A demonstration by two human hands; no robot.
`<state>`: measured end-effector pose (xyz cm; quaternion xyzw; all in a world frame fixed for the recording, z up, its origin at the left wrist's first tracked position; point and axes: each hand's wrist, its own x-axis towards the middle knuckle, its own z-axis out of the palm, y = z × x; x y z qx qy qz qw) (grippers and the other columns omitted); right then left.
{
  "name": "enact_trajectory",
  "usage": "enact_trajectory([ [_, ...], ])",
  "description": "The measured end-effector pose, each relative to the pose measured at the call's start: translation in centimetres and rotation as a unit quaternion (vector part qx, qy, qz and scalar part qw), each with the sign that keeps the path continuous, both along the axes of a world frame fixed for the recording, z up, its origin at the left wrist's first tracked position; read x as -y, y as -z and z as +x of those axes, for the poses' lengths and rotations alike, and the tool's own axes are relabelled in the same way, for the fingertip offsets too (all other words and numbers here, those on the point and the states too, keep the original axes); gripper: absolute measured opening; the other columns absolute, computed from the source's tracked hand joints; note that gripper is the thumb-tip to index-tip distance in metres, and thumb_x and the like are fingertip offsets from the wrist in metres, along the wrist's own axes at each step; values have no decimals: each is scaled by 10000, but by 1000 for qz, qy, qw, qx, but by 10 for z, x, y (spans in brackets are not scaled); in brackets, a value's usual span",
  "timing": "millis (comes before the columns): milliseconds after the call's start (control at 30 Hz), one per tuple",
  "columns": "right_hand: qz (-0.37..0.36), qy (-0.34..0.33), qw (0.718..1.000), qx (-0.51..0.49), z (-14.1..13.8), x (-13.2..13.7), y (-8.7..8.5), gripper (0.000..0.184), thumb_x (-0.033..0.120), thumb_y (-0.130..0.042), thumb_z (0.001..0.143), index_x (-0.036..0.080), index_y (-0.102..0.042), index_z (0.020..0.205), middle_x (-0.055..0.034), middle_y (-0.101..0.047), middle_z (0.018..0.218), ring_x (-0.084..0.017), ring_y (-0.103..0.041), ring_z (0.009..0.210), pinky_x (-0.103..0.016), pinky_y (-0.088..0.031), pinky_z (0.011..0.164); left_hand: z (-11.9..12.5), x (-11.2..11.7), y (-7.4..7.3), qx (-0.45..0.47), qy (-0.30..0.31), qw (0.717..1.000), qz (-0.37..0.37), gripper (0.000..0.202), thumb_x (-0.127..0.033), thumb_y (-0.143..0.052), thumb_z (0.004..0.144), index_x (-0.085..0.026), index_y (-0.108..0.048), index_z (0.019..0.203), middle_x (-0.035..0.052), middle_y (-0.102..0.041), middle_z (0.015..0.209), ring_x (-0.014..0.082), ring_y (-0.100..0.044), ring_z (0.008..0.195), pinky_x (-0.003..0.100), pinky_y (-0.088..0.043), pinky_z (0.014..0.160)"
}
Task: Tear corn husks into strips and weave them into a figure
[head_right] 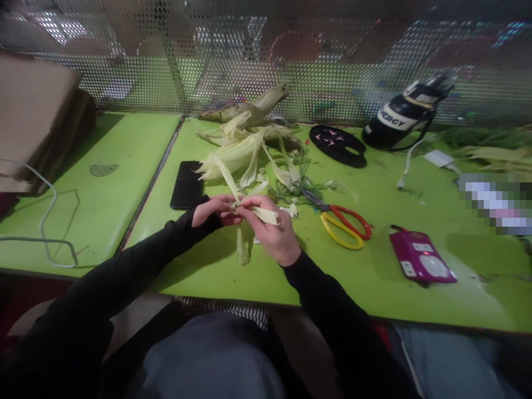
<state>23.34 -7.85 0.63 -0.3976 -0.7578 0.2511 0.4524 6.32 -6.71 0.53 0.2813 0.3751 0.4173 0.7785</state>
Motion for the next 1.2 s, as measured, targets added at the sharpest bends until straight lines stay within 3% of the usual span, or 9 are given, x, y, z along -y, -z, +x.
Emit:
enact_trajectory([
  [300,-10,62,998,-13,0,1,-4,96,298,-667,885,225,-607,871,4,-669,811,-144,-618,693,-289,-515,634,-2,7,-6,-63,7,997,45,155,-138,-630,870,-95,-689,1007,81,-752,881,136,-715,825,287,-570,862],
  [433,-89,80,993,-6,1,-3,-3,192,391,-668,878,222,-582,851,23,-604,723,-126,-528,595,-270,-449,556,-4,5,-3,-70,13,995,64,268,-187,-683,849,-80,-665,1094,114,-759,978,165,-721,898,303,-572,900],
  [567,-227,-4,970,-82,-2,-5,3,288,493,-579,919,232,-575,1039,-16,-682,907,-155,-650,760,-317,-548,728,-7,0,4,-61,-11,995,80,302,-166,-716,814,-74,-657,1095,117,-758,982,184,-724,912,329,-568,928],
  [667,-286,-96,953,-36,-4,-2,6,363,503,-558,926,228,-564,1164,-40,-722,975,-182,-698,850,-347,-571,767,-9,-5,6,-63,-35,993,89,277,-140,-699,818,-64,-644,1079,121,-756,939,197,-729,896,338,-579,900],
  [800,-113,-35,968,223,-2,4,8,283,382,-467,991,183,-666,1021,-54,-739,807,-186,-665,631,-333,-512,594,-8,-9,-4,-100,-70,990,64,187,-64,-632,842,-55,-605,1027,100,-741,825,174,-725,791,306,-594,789],
  [900,98,68,925,361,1,6,9,279,263,-455,999,139,-703,1029,-108,-760,897,-215,-680,714,-347,-488,630,-6,-7,-13,-124,-90,987,50,160,-38,-595,855,-60,-584,1014,98,-736,821,153,-710,741,281,-576,725],
  [1000,239,113,882,391,2,6,6,222,209,-526,964,133,-718,1047,-116,-760,1019,-253,-676,911,-379,-484,770,-4,-6,-17,-144,-85,984,59,155,-60,-589,862,-69,-584,1017,108,-743,864,149,-700,728,267,-543,673],
  [1100,293,131,869,377,0,7,1,181,211,-576,937,137,-717,1022,-100,-757,997,-263,-643,933,-391,-465,785,-6,-6,-14,-183,-87,974,95,154,-99,-622,846,-83,-604,998,95,-749,873,129,-657,673,230,-464,577],
  [1200,260,115,897,338,-4,8,1,179,209,-545,954,122,-698,922,-82,-732,830,-204,-612,755,-338,-463,686,-9,-9,-7,-205,-100,964,138,137,-126,-654,831,-90,-621,959,86,-752,832,124,-627,664,217,-407,556],
])
